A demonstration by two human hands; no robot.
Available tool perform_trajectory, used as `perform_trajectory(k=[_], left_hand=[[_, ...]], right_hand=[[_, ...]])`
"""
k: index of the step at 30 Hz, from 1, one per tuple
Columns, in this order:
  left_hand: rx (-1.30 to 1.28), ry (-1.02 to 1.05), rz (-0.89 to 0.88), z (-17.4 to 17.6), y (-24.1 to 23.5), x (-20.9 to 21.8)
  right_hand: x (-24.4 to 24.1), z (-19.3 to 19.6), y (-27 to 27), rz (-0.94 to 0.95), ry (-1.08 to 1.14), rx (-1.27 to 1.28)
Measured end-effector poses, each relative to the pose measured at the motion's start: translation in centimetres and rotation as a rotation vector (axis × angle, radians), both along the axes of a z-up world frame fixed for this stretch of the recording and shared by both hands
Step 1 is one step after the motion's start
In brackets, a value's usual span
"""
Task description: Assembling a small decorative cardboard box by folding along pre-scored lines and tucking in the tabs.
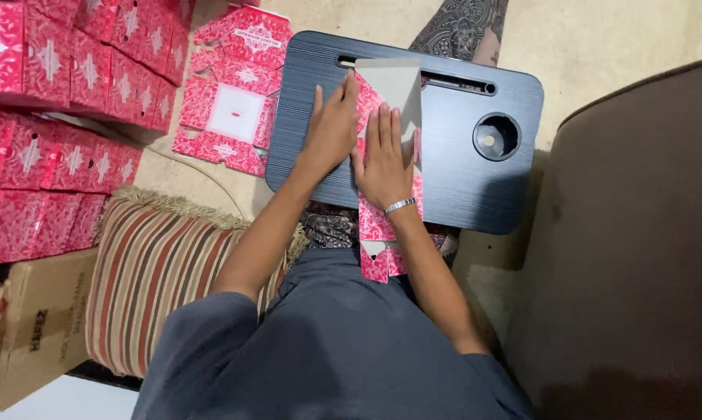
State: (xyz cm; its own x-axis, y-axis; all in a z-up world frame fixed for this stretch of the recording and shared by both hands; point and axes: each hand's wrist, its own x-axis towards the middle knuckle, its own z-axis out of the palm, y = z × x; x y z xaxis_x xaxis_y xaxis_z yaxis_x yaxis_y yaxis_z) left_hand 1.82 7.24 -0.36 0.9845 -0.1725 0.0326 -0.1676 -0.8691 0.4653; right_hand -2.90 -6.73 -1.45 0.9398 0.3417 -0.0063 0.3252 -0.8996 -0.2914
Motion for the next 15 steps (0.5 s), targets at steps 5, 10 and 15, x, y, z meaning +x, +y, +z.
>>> perform_trajectory(k=[5, 10, 15], left_hand=[[-0.076, 0.054, -0.081, 1.8, 0.8, -2.5], [-0.128, -0.004, -0.129, 1.0, 1.0, -3.8], [-0.099, 0.079, -0.076, 1.6, 0.4, -2.7]], right_hand=[[1.2, -1.7, 0.0, -0.006, -0.029, 0.002], [3.1, -3.4, 0.3, -0.024, -0.078, -0.025], [5.5, -4.6, 0.7, -0.057, -0.079, -0.047]])
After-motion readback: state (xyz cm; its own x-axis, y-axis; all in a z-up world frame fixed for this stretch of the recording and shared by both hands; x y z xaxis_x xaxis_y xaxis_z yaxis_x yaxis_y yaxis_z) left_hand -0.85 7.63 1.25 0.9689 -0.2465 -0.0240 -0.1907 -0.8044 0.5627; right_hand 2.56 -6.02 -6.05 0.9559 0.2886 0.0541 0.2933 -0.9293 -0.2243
